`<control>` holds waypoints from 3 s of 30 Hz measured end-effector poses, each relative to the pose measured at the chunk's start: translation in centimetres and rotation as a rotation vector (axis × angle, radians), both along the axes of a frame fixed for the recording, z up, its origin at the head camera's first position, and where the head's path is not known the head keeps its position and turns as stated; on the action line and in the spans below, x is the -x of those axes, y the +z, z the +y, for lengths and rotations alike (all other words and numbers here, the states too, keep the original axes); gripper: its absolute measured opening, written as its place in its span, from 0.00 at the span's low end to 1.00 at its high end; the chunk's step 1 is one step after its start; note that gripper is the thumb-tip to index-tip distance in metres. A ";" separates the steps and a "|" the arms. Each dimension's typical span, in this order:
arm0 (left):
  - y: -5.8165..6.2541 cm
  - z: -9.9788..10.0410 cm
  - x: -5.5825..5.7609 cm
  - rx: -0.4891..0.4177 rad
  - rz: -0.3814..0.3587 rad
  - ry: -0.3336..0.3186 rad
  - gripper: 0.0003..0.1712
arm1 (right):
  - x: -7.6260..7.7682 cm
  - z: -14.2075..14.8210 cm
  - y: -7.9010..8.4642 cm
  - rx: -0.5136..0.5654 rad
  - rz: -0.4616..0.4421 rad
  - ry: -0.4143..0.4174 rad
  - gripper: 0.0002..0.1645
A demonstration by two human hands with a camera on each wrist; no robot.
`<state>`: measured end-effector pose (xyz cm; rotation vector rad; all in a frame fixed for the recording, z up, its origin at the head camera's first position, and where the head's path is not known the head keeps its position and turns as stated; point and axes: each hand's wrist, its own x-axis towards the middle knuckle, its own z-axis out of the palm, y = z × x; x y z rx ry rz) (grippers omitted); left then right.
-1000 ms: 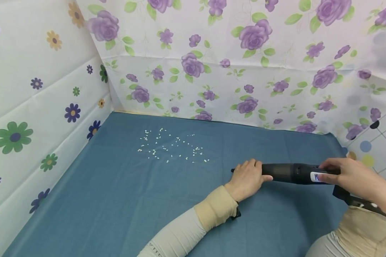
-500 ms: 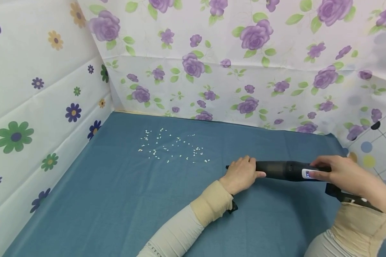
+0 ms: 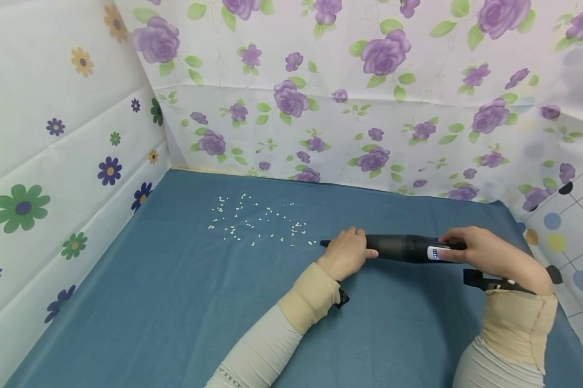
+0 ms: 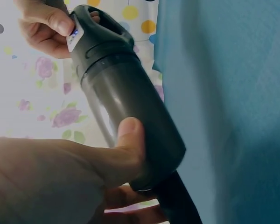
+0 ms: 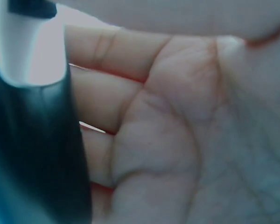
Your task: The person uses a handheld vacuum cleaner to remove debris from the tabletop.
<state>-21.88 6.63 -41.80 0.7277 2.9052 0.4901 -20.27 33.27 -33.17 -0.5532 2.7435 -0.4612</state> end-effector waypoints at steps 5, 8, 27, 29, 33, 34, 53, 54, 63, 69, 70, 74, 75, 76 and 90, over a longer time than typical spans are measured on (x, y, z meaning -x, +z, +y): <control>0.2 -0.3 0.3 0.019 -0.043 0.025 0.32 | 0.4 -0.5 -0.2 0.001 -0.031 0.008 0.26; 0.3 -0.4 0.3 0.025 -0.051 0.035 0.32 | 0.5 -0.7 -0.3 0.012 -0.039 0.016 0.23; 0.8 -1.1 0.3 0.014 -0.024 0.032 0.31 | 0.7 -1.1 -0.4 0.012 -0.031 0.011 0.25; 0.9 -1.2 0.2 0.021 -0.023 0.026 0.30 | 0.7 -1.2 -0.4 0.009 -0.029 0.015 0.26; 1.2 -1.4 0.2 0.031 -0.021 0.026 0.30 | 0.7 -1.3 -0.4 0.012 -0.027 0.027 0.27; 1.2 -1.4 0.2 0.032 -0.020 0.025 0.29 | 0.7 -1.4 -0.4 0.013 -0.027 0.030 0.26; 1.4 -1.8 0.3 0.038 -0.051 0.039 0.30 | 0.8 -1.9 -0.5 0.015 -0.031 0.032 0.24; 1.4 -1.8 0.3 0.035 -0.054 0.041 0.30 | 0.8 -2.0 -0.4 0.013 -0.029 0.033 0.24; 1.2 -1.8 0.6 0.050 -0.068 0.054 0.32 | 0.9 -2.3 -0.4 0.006 -0.022 0.041 0.24; 0.8 -1.4 0.5 0.042 -0.042 0.031 0.31 | 0.7 -1.7 -0.2 -0.007 -0.025 0.019 0.24; 0.7 -1.3 0.6 0.042 -0.044 0.033 0.31 | 0.7 -1.6 -0.2 -0.007 -0.024 0.019 0.24; 0.7 -1.6 0.9 0.038 -0.060 0.045 0.32 | 0.8 -1.9 -0.2 0.002 -0.003 0.031 0.26; 0.7 -1.7 1.1 0.035 -0.064 0.048 0.32 | 0.8 -2.0 -0.3 0.004 0.004 0.033 0.25; 0.7 -1.8 1.2 0.034 -0.066 0.049 0.32 | 0.9 -2.2 -0.4 0.006 0.011 0.035 0.25; 0.6 -3.4 2.2 0.016 -0.116 0.067 0.34 | 1.2 -4.0 -0.8 0.010 0.029 0.034 0.22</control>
